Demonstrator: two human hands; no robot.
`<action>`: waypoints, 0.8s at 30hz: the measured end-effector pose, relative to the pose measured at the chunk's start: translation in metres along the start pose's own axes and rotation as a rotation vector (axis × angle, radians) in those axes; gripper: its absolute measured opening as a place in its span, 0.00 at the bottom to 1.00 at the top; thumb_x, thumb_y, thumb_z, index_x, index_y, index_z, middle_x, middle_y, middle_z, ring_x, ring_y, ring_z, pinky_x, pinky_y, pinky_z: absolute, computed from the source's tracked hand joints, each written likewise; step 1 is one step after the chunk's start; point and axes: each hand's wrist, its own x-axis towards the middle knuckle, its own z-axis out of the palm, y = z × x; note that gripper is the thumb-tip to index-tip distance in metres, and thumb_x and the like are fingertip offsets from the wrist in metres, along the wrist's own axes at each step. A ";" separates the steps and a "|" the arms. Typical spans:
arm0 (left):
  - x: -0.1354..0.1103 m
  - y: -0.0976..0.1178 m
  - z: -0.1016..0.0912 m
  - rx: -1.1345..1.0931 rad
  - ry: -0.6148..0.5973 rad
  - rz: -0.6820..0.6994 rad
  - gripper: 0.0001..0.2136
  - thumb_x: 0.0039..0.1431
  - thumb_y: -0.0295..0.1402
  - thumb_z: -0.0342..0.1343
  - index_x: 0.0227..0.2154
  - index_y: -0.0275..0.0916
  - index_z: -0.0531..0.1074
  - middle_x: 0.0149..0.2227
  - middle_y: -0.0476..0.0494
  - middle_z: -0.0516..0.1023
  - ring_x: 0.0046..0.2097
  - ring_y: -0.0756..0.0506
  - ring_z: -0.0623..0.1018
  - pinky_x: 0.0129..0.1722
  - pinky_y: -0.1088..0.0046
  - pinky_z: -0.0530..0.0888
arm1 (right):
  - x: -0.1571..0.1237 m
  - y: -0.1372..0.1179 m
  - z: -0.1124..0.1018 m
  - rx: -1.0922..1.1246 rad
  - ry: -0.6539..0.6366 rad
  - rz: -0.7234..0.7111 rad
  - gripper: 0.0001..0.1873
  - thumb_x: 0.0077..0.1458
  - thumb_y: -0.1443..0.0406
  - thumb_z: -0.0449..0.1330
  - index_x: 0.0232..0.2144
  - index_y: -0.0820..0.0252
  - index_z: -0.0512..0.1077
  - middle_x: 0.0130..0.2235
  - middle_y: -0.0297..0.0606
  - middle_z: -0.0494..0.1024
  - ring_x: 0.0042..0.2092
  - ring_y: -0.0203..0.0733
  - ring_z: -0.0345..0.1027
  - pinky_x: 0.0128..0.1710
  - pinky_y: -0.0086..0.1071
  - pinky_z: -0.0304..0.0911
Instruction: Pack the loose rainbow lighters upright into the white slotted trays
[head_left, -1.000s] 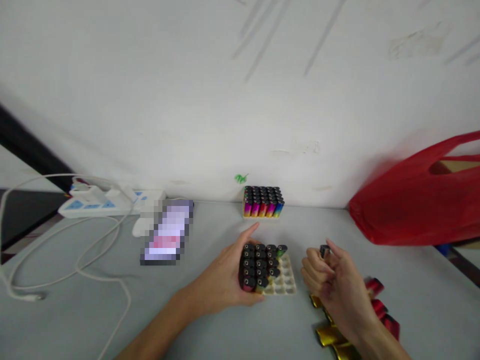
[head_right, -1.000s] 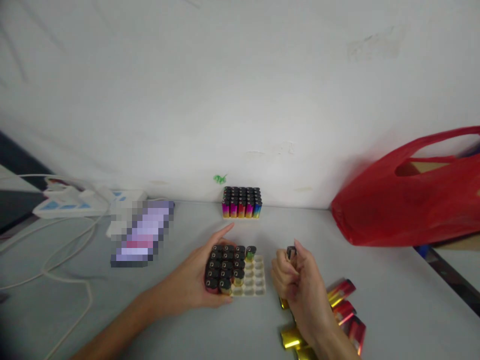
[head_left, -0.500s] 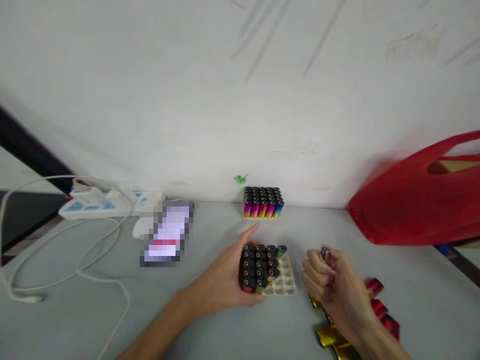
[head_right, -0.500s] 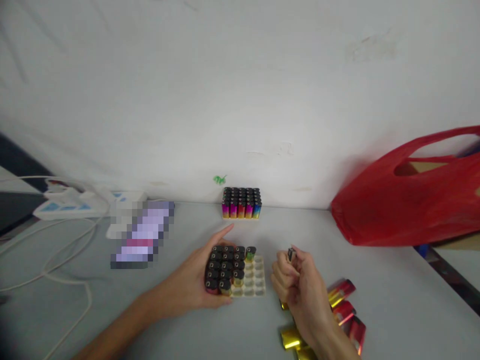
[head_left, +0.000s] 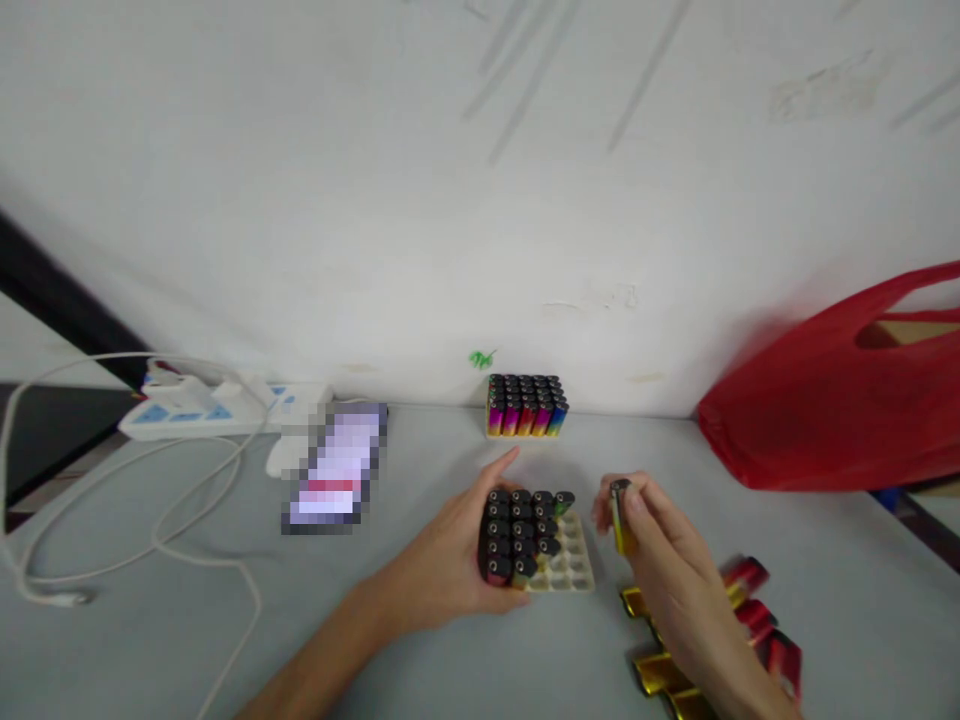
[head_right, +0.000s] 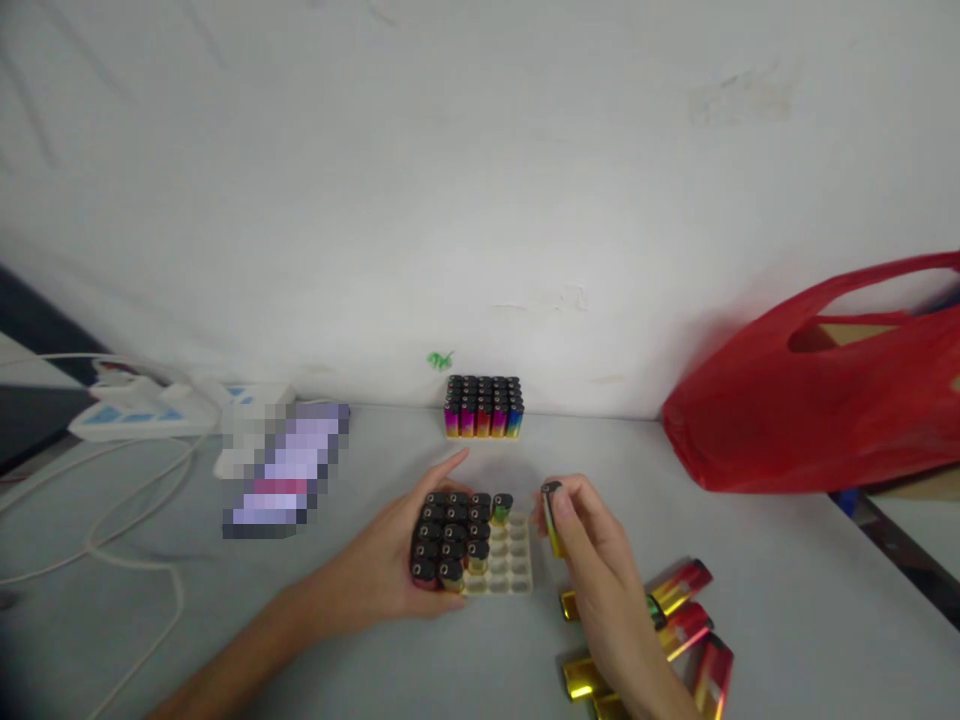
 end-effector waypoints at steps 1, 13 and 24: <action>0.000 0.000 0.000 0.004 0.001 0.003 0.63 0.48 0.26 0.78 0.81 0.50 0.45 0.63 0.37 0.75 0.58 0.34 0.81 0.64 0.53 0.75 | 0.000 0.000 -0.002 -0.060 0.009 -0.052 0.18 0.74 0.49 0.61 0.39 0.53 0.77 0.38 0.36 0.73 0.40 0.42 0.65 0.40 0.32 0.63; 0.000 -0.001 -0.001 0.022 0.001 0.009 0.62 0.49 0.28 0.78 0.80 0.50 0.44 0.64 0.37 0.76 0.59 0.34 0.81 0.65 0.53 0.75 | -0.007 0.001 -0.003 -0.234 -0.031 -0.174 0.06 0.68 0.56 0.70 0.45 0.47 0.84 0.42 0.36 0.82 0.46 0.48 0.73 0.48 0.39 0.67; 0.001 0.000 0.001 0.010 0.002 0.006 0.62 0.49 0.27 0.77 0.80 0.48 0.44 0.63 0.37 0.77 0.58 0.35 0.82 0.66 0.52 0.74 | -0.003 -0.003 -0.003 -0.410 -0.157 -0.309 0.04 0.70 0.60 0.69 0.46 0.44 0.83 0.46 0.36 0.83 0.49 0.48 0.77 0.51 0.40 0.70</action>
